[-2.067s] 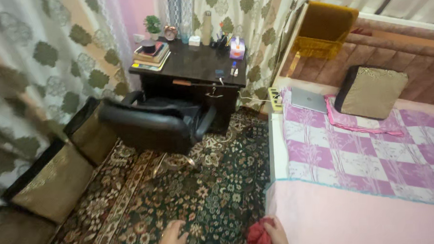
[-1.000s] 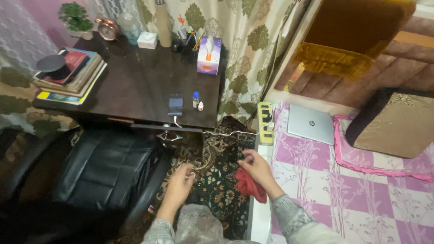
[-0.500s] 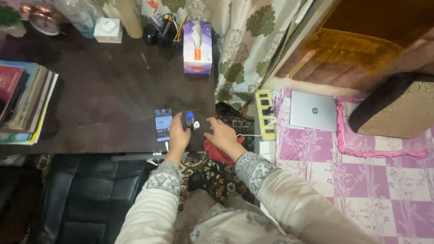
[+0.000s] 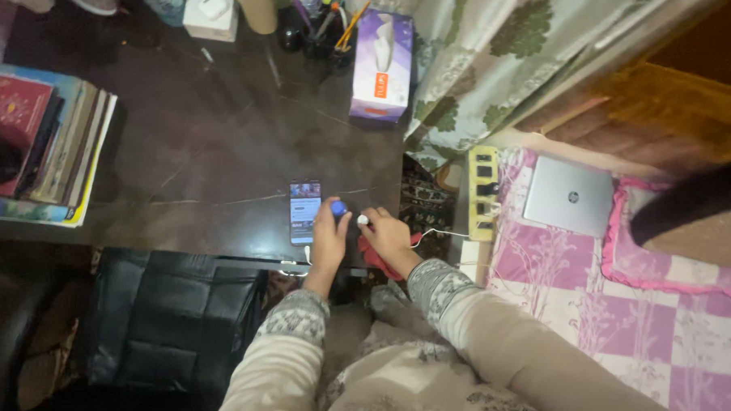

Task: The person wipes down a decorative object and the surface of a desk with a cloth, moves a laptop, and then smooths out the bedding on a bed.

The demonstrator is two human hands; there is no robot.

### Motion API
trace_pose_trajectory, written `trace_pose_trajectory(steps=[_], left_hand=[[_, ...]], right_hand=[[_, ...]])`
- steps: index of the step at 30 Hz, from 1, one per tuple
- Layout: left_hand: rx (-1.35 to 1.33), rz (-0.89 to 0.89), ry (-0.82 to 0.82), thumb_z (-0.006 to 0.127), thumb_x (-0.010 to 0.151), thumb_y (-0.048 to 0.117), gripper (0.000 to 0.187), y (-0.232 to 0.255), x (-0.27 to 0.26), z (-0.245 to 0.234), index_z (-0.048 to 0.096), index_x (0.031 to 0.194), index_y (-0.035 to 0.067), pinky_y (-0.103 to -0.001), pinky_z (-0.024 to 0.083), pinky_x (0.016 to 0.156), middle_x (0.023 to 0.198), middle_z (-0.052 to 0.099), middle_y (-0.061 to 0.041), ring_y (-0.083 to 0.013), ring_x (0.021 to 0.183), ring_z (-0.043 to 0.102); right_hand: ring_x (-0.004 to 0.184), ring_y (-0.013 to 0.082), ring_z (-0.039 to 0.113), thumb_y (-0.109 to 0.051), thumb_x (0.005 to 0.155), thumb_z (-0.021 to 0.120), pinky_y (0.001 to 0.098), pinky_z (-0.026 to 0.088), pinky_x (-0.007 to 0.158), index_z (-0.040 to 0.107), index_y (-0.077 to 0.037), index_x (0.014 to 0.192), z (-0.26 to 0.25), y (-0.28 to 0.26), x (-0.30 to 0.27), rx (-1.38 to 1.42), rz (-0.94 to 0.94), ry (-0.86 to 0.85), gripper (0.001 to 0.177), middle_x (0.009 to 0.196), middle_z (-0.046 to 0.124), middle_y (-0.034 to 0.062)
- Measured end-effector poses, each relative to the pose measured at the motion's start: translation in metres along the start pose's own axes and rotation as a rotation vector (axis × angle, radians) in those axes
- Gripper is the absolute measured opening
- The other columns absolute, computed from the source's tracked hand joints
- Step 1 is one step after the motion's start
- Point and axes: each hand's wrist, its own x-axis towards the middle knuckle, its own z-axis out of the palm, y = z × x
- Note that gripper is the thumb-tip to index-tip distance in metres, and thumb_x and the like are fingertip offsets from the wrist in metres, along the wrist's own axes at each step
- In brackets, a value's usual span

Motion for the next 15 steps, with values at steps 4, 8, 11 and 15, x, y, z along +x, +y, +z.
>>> trace_pose_trajectory(steps=[4,8,11,15], left_hand=[[0.026,-0.197,0.258,0.067,0.100,0.022,0.037,0.005,-0.014,-0.060,0.059,0.128,0.000,-0.044,0.045,0.100,0.119,0.063,-0.019,-0.0340,0.112,0.061],[0.292,-0.206,0.547,0.076,0.095,0.018,0.037,-0.022,-0.029,-0.106,0.055,0.116,-0.004,-0.046,0.047,0.093,0.110,0.058,-0.022,-0.0371,0.101,0.058],[0.167,-0.296,0.680,0.077,0.092,0.012,0.032,-0.043,-0.047,-0.110,0.056,0.111,-0.002,-0.040,0.050,0.087,0.103,0.062,-0.017,-0.0304,0.092,0.061],[-0.102,-0.366,0.793,0.077,0.097,0.014,0.027,-0.052,-0.058,-0.089,0.057,0.109,0.000,-0.036,0.051,0.088,0.099,0.064,-0.011,-0.0246,0.090,0.060]], right_hand=[[0.082,0.0336,0.069,-0.031,0.088,0.068,0.0469,0.055,0.064,0.067,-0.019,0.111,-0.009,0.012,0.021,-0.051,-0.042,-0.005,0.025,0.099,0.066,0.0081],[0.083,0.0341,0.069,-0.032,0.091,0.068,0.0475,0.054,0.066,0.066,-0.018,0.108,-0.020,0.028,0.052,-0.058,-0.099,-0.051,0.022,0.099,0.066,0.0084],[0.086,0.0338,0.069,-0.032,0.090,0.069,0.0479,0.054,0.069,0.066,-0.019,0.109,-0.022,0.034,0.063,-0.039,-0.136,-0.121,0.023,0.100,0.067,0.0078],[0.090,0.0362,0.069,-0.030,0.079,0.075,0.0484,0.055,0.073,0.056,-0.018,0.129,-0.034,0.041,0.066,-0.014,-0.165,-0.216,0.055,0.108,0.067,0.0117]])
